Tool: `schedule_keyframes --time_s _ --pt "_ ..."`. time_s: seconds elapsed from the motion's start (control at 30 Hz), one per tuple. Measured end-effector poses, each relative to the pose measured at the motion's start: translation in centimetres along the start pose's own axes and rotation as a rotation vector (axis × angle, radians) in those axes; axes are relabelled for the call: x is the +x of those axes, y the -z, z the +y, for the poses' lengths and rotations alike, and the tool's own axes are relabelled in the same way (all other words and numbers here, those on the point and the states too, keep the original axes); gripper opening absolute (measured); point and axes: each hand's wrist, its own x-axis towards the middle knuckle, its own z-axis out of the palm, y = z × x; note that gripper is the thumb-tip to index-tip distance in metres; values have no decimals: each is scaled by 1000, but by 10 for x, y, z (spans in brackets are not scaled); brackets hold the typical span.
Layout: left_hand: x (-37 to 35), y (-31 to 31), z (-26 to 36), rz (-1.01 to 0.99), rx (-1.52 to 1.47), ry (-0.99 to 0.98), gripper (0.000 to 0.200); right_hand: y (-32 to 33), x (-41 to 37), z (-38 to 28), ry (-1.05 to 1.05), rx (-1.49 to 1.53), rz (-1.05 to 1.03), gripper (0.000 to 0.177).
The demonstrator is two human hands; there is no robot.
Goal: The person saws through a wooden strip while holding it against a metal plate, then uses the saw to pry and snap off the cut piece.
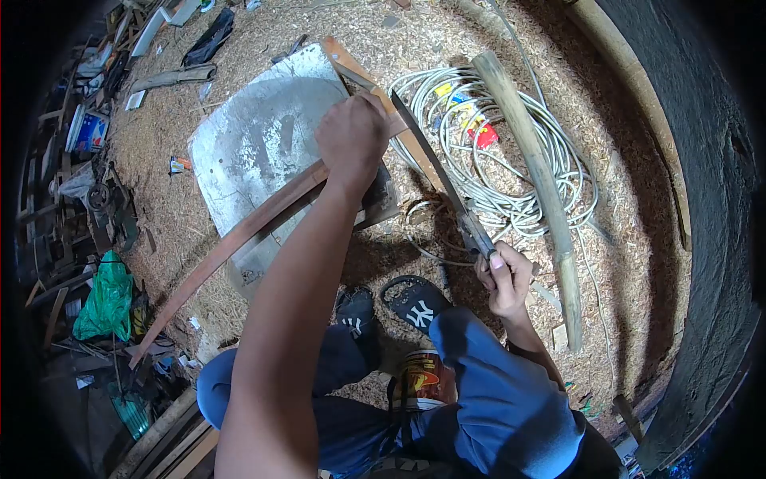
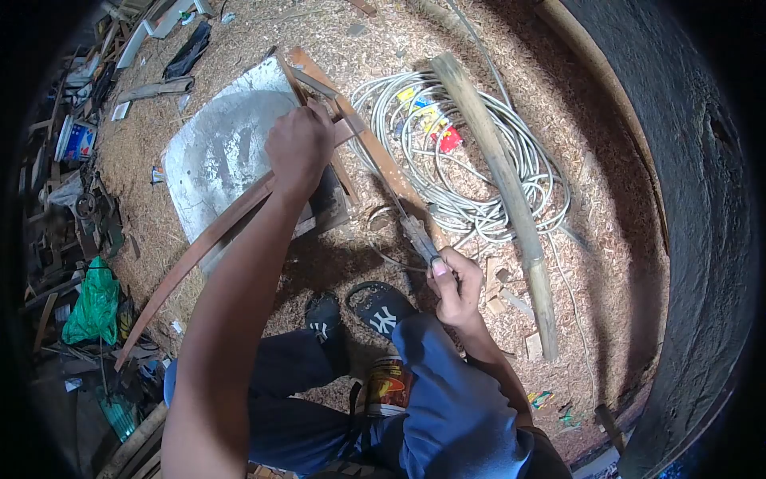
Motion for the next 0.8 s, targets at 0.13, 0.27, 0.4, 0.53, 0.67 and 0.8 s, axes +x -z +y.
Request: schedule_keyframes --time_s 0.13,0.27,0.4,0.53,0.67,0.8 --pt "-1 -1 -1 39 -16 -30 48 0 -4 5 -29 4 -1 35" --pt "-1 -2 -3 41 -24 -40 50 3 -5 18 21 -56 -9 35" --pt "-1 -2 -3 19 -14 -20 51 2 -5 19 14 -39 7 35" --pt "0 0 -5 -14 -19 -41 52 -1 -7 22 50 -150 -7 38" --pt "0 -1 -6 -49 -6 -44 51 -2 -10 20 69 -179 13 38" --pt "-1 -1 -5 -71 30 -38 50 -6 -14 22 54 -166 23 39"
